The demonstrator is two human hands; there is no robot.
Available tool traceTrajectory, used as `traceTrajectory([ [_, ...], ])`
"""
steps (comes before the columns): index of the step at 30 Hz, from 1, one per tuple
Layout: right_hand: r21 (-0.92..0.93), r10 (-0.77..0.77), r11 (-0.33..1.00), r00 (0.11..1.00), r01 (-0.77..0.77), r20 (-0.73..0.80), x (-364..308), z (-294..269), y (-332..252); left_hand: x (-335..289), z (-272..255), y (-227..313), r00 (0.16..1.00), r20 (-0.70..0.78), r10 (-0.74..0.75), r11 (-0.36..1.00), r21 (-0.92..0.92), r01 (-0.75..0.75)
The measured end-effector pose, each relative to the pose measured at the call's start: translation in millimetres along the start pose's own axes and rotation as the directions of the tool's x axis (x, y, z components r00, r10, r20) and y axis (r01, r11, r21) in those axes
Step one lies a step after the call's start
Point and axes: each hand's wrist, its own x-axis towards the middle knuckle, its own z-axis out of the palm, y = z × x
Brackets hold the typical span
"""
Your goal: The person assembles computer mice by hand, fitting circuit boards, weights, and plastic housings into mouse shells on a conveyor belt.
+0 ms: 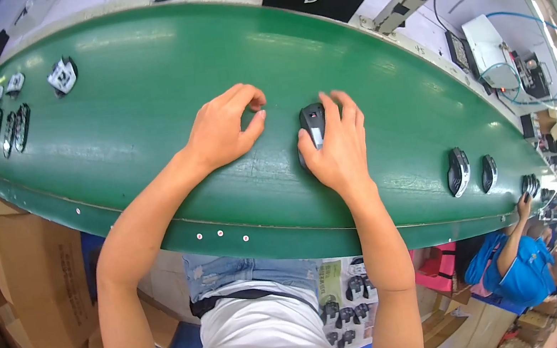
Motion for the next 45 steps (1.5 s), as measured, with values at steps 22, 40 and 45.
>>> traceTrajectory([
  [22,0.247,-0.213,0.957,0.945,0.151,0.247,16,-10,21,-6,27,-6,0.991,-0.061,0.12,0.993,0.016,-0.119],
  [40,0.031,-0.099,0.995,0.989,0.096,0.111,33,-8,22,-4,19,-21,0.993,-0.048,0.112,0.992,-0.057,-0.114],
  [45,-0.07,-0.106,0.992,0.994,0.107,0.019,17,-5,21,6,20,-13,0.991,-0.061,0.118,0.992,-0.046,-0.12],
])
